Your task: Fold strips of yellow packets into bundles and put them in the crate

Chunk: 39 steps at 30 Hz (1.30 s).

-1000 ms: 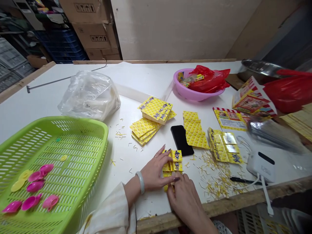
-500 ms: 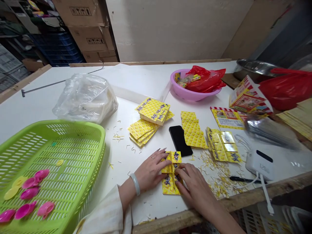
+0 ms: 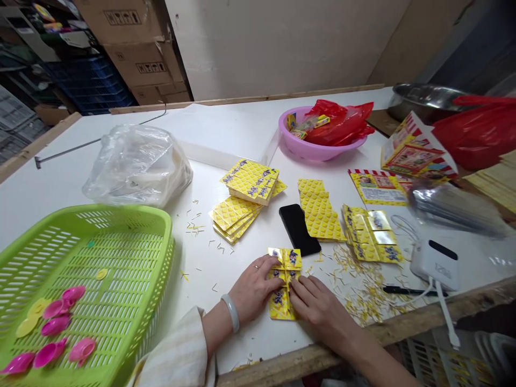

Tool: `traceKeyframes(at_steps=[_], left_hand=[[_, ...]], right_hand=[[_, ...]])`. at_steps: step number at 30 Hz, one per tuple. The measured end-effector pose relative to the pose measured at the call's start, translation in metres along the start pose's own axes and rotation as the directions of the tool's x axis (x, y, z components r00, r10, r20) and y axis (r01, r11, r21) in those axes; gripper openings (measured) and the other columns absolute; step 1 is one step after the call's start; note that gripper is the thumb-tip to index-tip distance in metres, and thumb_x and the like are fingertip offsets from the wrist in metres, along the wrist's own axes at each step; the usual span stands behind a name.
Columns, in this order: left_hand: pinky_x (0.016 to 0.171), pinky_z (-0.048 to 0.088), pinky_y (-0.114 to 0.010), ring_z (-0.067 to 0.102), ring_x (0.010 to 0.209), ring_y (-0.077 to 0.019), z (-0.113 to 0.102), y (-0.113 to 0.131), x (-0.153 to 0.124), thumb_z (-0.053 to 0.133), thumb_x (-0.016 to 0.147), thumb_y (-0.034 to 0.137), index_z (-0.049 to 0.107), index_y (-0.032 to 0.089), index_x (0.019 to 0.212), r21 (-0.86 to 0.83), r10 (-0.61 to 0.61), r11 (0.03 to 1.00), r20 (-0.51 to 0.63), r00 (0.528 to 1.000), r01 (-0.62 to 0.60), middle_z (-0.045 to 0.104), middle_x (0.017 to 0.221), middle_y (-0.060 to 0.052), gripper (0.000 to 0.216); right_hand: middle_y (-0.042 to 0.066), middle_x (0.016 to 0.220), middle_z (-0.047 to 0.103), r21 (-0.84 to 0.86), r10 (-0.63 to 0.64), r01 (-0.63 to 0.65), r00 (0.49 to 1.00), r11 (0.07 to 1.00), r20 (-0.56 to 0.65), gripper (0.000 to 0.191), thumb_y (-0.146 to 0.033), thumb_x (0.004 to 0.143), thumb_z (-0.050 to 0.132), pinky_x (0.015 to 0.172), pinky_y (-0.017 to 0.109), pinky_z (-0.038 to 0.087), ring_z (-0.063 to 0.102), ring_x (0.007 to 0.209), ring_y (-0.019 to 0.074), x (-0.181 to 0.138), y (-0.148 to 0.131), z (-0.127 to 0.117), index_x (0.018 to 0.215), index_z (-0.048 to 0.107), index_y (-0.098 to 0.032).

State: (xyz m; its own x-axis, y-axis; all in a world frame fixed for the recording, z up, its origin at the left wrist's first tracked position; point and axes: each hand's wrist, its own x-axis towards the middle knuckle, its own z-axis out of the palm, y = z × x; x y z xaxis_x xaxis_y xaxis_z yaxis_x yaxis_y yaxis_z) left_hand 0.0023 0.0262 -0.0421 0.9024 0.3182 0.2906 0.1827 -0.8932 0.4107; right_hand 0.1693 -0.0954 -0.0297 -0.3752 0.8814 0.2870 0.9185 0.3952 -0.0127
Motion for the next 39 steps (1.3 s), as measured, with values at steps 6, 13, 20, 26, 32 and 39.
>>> traceKeyframes(at_steps=[6,13,20,26,32,39], left_hand=[[0.100,0.049,-0.043,0.048,0.120,-0.0254,0.001,0.000,0.000,0.048,0.090,0.016,0.063,0.018,0.100,0.070,0.033,0.997,-0.019,0.999,-0.031,0.055,0.120,-0.010,0.018],[0.105,0.043,-0.044,0.045,0.122,-0.0249,-0.002,0.001,0.004,0.049,0.089,0.018,0.062,0.019,0.103,0.002,0.011,1.000,0.000,1.000,-0.011,0.052,0.125,-0.011,0.020],[0.110,0.038,-0.041,0.043,0.122,-0.0255,-0.006,0.011,0.016,0.049,0.084,0.014,0.060,0.014,0.092,-0.012,-0.020,1.000,0.086,0.996,0.021,0.053,0.120,-0.013,0.014],[0.108,0.036,-0.048,0.039,0.122,-0.0290,0.000,0.014,0.024,0.057,0.072,0.017,0.057,0.017,0.103,-0.114,-0.108,0.987,0.053,0.993,0.113,0.048,0.121,-0.014,0.031],[0.102,0.040,-0.044,0.043,0.115,-0.0250,0.004,0.002,0.015,0.058,0.072,0.014,0.059,0.019,0.089,-0.281,-0.136,0.950,0.016,0.991,0.135,0.046,0.117,-0.010,0.018],[0.107,0.034,-0.050,0.038,0.126,-0.0266,-0.008,-0.006,0.008,0.056,0.078,0.013,0.061,0.021,0.089,-0.313,-0.157,0.942,-0.084,0.984,0.123,0.042,0.130,-0.010,0.014]], right_hand=[[0.015,0.131,0.050,0.122,0.169,-0.174,0.984,0.977,0.052,0.023,-0.011,0.083,0.050,0.098,0.048,0.044,0.043,0.124,0.0290,0.002,0.015,-0.001,0.101,0.062,-0.017],[0.009,0.125,0.055,0.430,0.202,-0.230,0.973,0.873,0.109,0.023,-0.014,0.080,0.054,0.101,0.044,0.044,0.048,0.120,0.0235,0.015,0.029,-0.001,0.099,0.064,-0.022],[0.014,0.127,0.054,0.321,0.059,-0.062,0.998,0.945,0.020,0.033,-0.013,0.079,0.051,0.100,0.046,0.044,0.046,0.121,0.0284,0.009,0.025,0.004,0.111,0.059,-0.016],[0.009,0.112,0.052,0.566,0.411,-0.376,0.909,0.734,0.071,0.017,-0.015,0.068,0.056,0.094,0.047,0.045,0.047,0.110,0.0268,0.023,0.023,0.018,0.083,0.053,-0.022],[0.009,0.123,0.049,0.602,0.398,-0.355,0.915,0.716,0.065,0.020,-0.013,0.073,0.053,0.103,0.045,0.038,0.042,0.120,0.0242,0.017,0.014,0.011,0.092,0.052,-0.022],[0.013,0.131,0.046,0.677,0.753,-0.493,0.643,0.547,-0.141,0.039,-0.025,0.083,0.050,0.097,0.044,0.044,0.048,0.119,0.0247,-0.014,-0.004,-0.002,0.121,0.042,-0.023]])
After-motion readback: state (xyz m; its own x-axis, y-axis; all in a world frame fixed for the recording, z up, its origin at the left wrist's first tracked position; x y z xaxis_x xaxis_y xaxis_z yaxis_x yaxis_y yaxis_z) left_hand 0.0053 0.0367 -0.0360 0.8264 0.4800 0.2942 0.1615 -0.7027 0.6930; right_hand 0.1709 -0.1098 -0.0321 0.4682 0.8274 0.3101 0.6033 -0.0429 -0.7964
